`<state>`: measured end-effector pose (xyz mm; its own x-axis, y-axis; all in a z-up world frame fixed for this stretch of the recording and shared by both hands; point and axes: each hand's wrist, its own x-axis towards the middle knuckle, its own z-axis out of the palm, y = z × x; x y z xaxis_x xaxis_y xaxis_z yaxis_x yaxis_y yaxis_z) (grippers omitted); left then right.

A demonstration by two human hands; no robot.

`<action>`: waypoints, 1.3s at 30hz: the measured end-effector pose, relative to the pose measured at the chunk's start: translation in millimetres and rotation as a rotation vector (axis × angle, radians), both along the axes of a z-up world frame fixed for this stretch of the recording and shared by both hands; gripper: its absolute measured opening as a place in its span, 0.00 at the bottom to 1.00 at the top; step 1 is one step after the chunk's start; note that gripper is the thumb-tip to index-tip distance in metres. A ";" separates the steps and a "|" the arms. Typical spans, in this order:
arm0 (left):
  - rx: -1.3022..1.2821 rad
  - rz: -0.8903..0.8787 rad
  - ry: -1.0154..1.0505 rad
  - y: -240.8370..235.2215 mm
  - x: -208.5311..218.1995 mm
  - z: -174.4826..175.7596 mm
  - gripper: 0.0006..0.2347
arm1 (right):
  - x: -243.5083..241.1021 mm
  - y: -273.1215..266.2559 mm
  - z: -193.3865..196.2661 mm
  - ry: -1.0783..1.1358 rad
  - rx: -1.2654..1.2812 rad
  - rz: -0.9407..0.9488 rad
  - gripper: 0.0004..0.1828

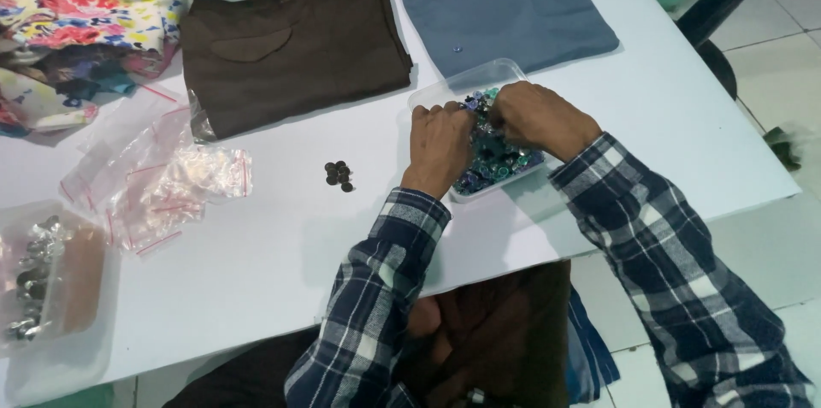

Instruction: The person sorts small colored accessories from a plastic container by hand, joins several pieces together, and places them into small transparent bags on a white table.

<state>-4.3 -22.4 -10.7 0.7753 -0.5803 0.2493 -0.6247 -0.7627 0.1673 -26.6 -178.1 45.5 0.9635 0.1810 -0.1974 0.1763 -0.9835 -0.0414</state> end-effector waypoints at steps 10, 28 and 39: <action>-0.157 -0.012 0.042 6.5 0.7 -3.9 0.11 | 12.3 -0.6 -17.8 0.030 0.046 0.021 0.11; -0.452 -0.126 0.150 9.3 2.4 3.9 0.10 | -7.0 -16.5 -2.6 0.128 0.991 -0.346 0.11; -0.475 -0.119 0.175 11.3 2.9 2.8 0.08 | -10.2 -14.1 -5.2 0.142 1.019 -0.340 0.10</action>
